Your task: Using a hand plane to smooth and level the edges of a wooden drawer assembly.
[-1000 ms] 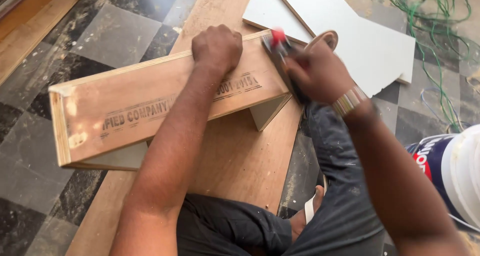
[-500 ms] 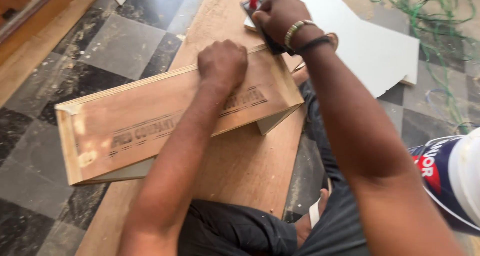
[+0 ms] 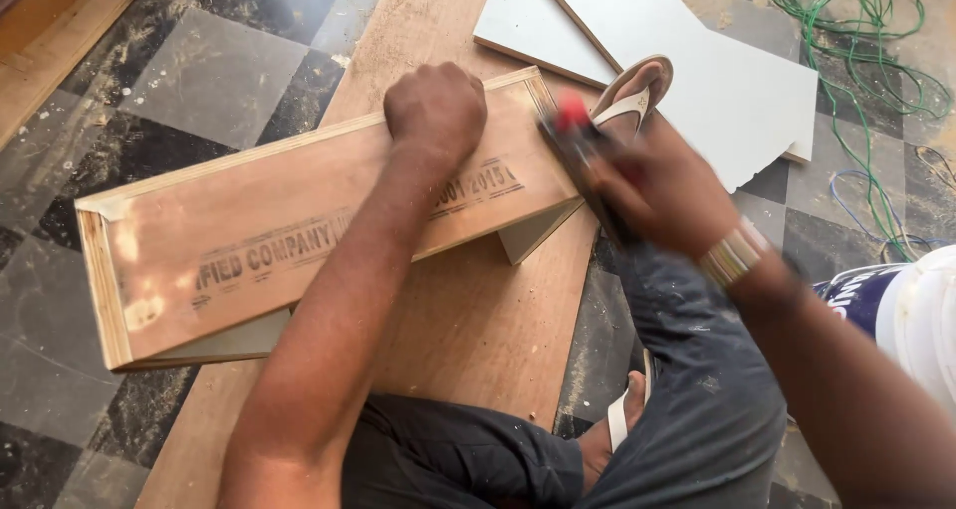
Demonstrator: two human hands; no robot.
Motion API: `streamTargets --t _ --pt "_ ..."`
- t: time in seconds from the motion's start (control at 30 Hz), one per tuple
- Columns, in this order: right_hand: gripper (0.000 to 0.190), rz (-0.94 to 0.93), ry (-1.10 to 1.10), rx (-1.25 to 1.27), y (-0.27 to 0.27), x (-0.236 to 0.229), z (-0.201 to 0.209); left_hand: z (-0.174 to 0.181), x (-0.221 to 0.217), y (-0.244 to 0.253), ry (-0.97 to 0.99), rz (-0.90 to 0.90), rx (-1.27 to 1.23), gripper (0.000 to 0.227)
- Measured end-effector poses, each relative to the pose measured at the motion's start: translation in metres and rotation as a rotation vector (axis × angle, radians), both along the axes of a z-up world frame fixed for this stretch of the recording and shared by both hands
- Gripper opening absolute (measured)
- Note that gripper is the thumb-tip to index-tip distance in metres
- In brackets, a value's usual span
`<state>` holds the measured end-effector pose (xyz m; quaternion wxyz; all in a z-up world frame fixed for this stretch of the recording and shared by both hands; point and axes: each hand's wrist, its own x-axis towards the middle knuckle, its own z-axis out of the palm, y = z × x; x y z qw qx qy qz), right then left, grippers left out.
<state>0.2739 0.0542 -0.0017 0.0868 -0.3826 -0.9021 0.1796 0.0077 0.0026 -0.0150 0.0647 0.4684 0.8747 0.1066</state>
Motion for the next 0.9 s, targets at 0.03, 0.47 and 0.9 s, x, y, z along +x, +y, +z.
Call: streamTargets --t 0.03,0.47,0.9 --pt "0.039 0.000 0.003 0.000 0.016 -0.031 0.006 -0.005 0.001 -0.001 0.003 0.000 0.000 0.051" --pt "0.030 0.048 0.094 0.087 -0.034 0.003 0.024 0.001 -0.006 0.001 0.007 -0.012 0.073 0.047" --pt "0.032 0.084 0.237 0.232 0.060 -0.106 0.007 0.003 -0.005 -0.005 -0.010 -0.001 0.073 0.050"
